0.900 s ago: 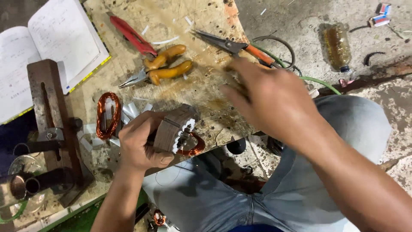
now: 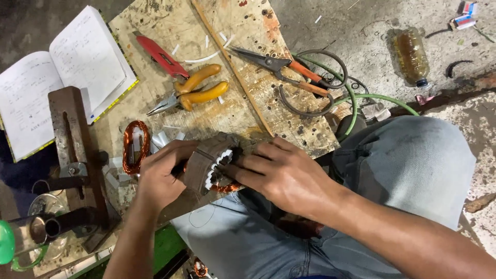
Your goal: Inserting copper wire coils into the slots of an electric motor stator during a repair process.
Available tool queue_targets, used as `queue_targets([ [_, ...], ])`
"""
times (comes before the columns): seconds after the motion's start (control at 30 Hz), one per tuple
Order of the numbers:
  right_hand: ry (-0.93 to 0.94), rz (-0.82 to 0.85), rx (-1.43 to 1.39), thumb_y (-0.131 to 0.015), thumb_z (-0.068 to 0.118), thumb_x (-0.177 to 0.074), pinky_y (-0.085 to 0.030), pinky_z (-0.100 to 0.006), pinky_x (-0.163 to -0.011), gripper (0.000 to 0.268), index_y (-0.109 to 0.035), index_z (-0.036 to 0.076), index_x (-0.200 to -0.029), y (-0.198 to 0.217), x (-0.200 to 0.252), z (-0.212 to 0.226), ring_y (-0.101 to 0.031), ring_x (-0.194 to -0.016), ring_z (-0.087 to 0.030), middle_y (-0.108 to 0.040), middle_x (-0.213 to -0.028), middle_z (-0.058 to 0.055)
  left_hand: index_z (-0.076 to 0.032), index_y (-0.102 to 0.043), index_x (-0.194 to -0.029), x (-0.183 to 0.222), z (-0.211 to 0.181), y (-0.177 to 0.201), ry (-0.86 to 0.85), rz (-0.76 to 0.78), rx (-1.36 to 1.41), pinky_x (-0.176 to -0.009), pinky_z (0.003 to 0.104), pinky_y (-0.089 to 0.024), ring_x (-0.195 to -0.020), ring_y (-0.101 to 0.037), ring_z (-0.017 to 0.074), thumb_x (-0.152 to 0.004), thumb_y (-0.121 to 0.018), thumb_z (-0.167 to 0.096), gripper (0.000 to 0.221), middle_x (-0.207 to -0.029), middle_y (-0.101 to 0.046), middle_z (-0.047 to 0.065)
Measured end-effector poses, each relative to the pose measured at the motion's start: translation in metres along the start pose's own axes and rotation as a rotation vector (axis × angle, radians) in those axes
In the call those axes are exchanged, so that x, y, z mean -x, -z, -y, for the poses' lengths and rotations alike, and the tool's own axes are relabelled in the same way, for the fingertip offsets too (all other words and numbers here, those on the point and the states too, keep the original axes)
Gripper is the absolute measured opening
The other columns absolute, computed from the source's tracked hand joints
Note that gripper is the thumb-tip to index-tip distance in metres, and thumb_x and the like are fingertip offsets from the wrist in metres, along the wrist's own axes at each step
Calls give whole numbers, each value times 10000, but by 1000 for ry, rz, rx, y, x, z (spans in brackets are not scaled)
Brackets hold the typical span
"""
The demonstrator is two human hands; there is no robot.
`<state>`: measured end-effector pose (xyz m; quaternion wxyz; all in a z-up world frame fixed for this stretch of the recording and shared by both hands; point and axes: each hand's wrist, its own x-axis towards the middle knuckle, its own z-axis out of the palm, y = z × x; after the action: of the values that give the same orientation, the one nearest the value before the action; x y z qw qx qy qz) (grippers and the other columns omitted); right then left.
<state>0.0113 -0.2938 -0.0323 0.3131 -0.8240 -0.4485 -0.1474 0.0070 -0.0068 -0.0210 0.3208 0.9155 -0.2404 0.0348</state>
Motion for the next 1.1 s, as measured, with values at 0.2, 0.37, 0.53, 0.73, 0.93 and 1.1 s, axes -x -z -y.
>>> queue_targets([
  [0.2, -12, 10, 4, -672, 142, -988, -528, -410, -744, 179, -756, 139, -1147, -2, 0, -1, -645, -873, -275, -736, -1019, -43, 24, -734, -1076, 2, 1, -6, 70, -33, 66, -798, 305, -693, -978, -800, 262, -844, -812, -4, 246, -1085, -784, 157],
  [0.37, 7, 41, -15, -645, 292, -1035, -498, -419, -806, 249, -732, 140, -1212, 3, -1, -3, -612, -966, -287, -705, -1129, -35, -1, -750, -1121, -1, -11, -6, 223, -60, 136, -724, 259, -659, -905, -792, 174, -793, -808, 50, 337, -1057, -799, 95],
  [0.53, -53, 80, -596, -644, 262, -1026, -592, -438, -754, 238, -670, 44, -1118, 23, 4, 17, -700, -836, -288, -705, -1007, -125, -19, -764, -1118, 2, -5, -9, 182, -103, 77, -670, 278, -656, -947, -800, 207, -790, -777, 70, 340, -1075, -796, 97],
  [0.73, -274, 442, -1051, -617, 286, -1003, -621, -392, -697, 386, -591, 93, -1337, -1, 8, 40, -791, -814, -281, -790, -1018, -97, -1, -755, -1126, 3, -9, -9, 162, -121, 88, -755, 290, -664, -969, -794, 209, -842, -793, 0, 286, -1077, -791, 99],
  [0.93, -617, 428, -1499, -578, 331, -1004, -632, -304, -627, 518, -528, 149, -1487, -9, 1, 56, -705, -684, -160, -767, -885, -66, 35, -678, -1245, 5, -7, -10, 132, -135, 107, -958, 342, -642, -1086, -764, 251, -862, -804, -36, 410, -1192, -752, 150],
  [1.1, -605, 120, -1408, -660, 245, -991, -585, -258, -571, 214, -776, 73, -1039, -4, 5, 45, -702, -667, -115, -792, -913, -55, 57, -608, -1233, 12, 0, -18, 150, -236, 98, -975, 334, -604, -1108, -721, 265, -822, -862, -57, 497, -1211, -709, 202],
])
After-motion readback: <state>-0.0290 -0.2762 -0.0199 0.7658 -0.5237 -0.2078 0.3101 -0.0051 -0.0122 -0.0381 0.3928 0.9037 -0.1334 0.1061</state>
